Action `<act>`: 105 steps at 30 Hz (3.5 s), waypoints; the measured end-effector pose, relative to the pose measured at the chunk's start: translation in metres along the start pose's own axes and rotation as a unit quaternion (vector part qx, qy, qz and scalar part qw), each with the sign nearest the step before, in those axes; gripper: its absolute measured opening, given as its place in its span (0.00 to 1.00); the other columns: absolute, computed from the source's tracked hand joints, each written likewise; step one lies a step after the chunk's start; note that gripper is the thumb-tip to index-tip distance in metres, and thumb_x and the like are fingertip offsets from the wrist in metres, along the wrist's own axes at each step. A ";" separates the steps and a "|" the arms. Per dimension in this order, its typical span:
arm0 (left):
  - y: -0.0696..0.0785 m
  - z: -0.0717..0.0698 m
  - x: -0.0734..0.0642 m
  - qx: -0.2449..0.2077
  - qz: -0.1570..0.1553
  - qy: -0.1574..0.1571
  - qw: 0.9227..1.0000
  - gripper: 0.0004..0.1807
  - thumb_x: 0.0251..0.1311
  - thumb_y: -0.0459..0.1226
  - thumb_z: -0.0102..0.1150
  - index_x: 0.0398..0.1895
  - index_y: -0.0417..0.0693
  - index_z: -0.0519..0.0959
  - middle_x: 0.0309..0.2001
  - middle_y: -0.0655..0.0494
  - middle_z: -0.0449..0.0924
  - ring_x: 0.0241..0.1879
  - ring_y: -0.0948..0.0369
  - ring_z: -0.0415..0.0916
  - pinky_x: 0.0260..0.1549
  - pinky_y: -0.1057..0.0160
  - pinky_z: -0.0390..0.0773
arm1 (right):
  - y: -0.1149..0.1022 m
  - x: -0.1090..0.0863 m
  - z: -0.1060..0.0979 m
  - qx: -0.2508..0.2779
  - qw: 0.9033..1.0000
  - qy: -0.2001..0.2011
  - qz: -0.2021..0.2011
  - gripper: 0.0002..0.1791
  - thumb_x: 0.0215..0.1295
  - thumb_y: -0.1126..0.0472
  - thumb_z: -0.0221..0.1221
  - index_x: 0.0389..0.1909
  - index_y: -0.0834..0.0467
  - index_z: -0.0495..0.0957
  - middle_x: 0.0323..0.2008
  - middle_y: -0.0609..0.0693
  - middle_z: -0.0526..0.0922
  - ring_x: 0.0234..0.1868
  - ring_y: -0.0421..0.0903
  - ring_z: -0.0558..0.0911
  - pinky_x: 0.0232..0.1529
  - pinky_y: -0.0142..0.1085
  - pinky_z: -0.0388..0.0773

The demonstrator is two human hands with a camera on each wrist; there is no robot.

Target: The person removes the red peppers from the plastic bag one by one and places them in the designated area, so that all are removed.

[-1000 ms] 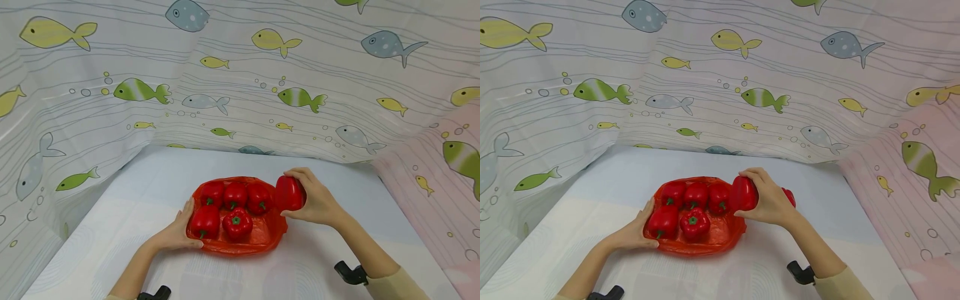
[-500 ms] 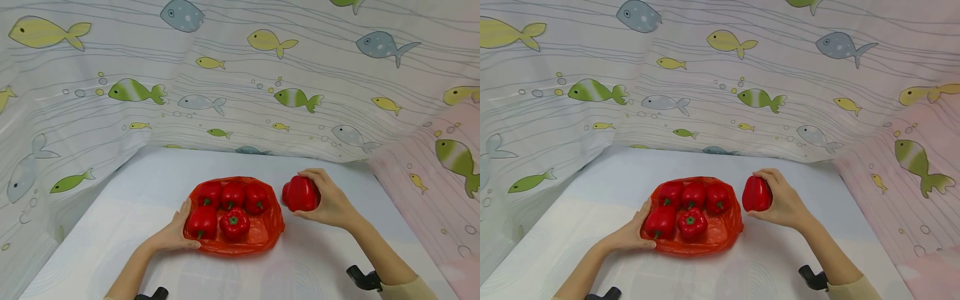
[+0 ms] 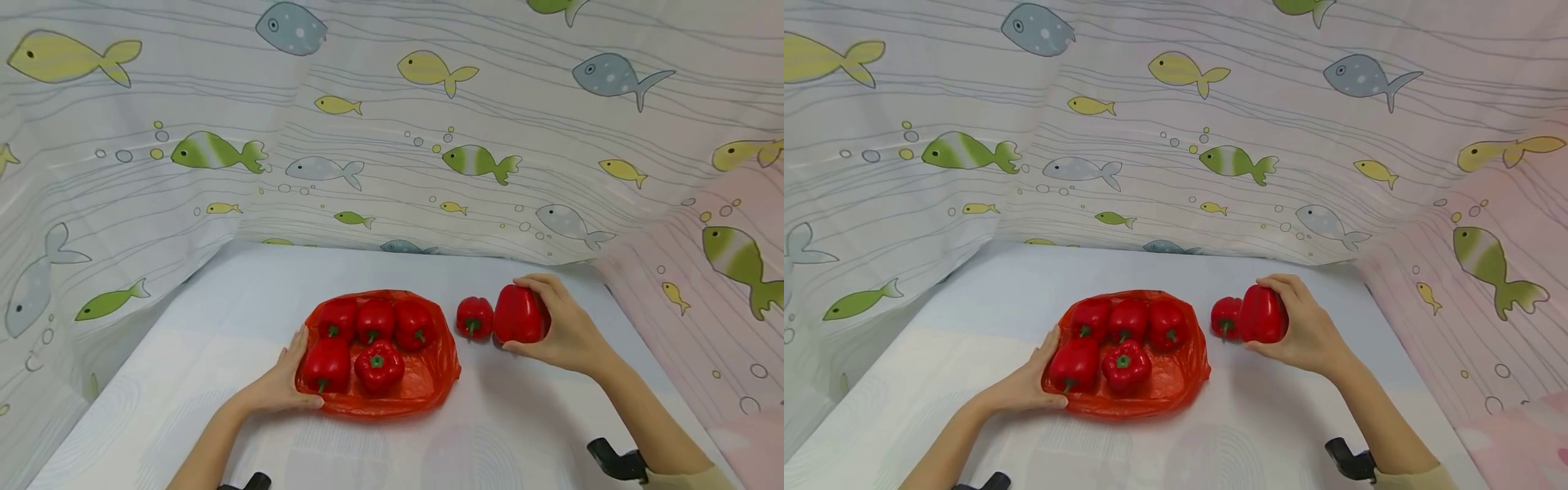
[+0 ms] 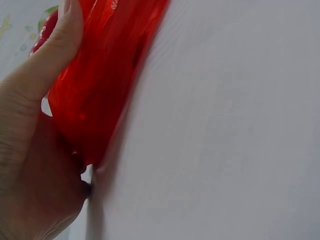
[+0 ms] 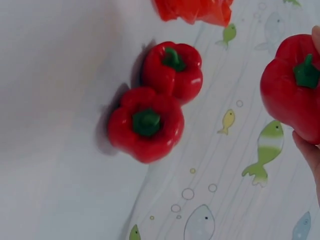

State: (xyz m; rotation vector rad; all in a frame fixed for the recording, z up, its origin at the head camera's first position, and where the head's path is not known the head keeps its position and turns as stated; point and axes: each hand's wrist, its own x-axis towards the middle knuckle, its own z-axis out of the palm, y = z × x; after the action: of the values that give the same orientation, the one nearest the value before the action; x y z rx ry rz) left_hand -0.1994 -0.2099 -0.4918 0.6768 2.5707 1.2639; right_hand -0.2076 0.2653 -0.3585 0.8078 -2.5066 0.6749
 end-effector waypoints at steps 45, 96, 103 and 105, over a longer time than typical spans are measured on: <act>-0.001 -0.002 0.002 0.002 0.002 0.000 1.000 0.72 0.41 0.49 0.76 0.73 0.30 0.30 0.74 0.33 0.25 0.72 0.37 0.22 0.64 0.33 0.29 | 0.108 -0.056 0.007 -0.072 0.982 -0.095 0.148 0.50 0.37 0.60 0.78 0.63 0.68 0.63 0.56 0.68 0.68 0.54 0.67 0.67 0.37 0.63 0.78; 0.001 -0.002 -0.001 0.001 -0.005 -0.006 1.000 0.72 0.42 0.49 0.75 0.73 0.31 0.29 0.74 0.34 0.25 0.72 0.39 0.23 0.65 0.34 0.29 | 0.029 -0.015 0.014 -0.029 0.994 -0.015 0.105 0.60 0.38 0.52 0.79 0.72 0.56 0.56 0.65 0.60 0.65 0.63 0.59 0.66 0.44 0.63 0.76; 0.002 -0.003 -0.001 -0.001 0.002 -0.006 1.000 0.72 0.42 0.48 0.75 0.73 0.31 0.29 0.74 0.34 0.24 0.72 0.38 0.22 0.64 0.33 0.28 | 0.014 -0.003 0.017 -0.030 0.996 -0.015 0.079 0.60 0.37 0.50 0.79 0.72 0.55 0.56 0.65 0.58 0.65 0.62 0.57 0.67 0.43 0.59 0.79; 0.002 -0.003 -0.001 -0.002 0.002 -0.007 1.000 0.72 0.42 0.48 0.75 0.73 0.31 0.29 0.74 0.34 0.24 0.72 0.38 0.22 0.64 0.33 0.28 | 0.010 0.001 0.019 -0.029 0.997 -0.013 0.066 0.60 0.36 0.51 0.79 0.72 0.55 0.56 0.65 0.57 0.66 0.62 0.55 0.68 0.43 0.57 0.79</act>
State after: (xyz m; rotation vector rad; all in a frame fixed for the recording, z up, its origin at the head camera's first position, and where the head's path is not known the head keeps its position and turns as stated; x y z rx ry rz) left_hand -0.1991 -0.2116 -0.4884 0.6868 2.5571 1.2599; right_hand -0.2193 0.2616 -0.3765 0.6387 -2.6069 0.6350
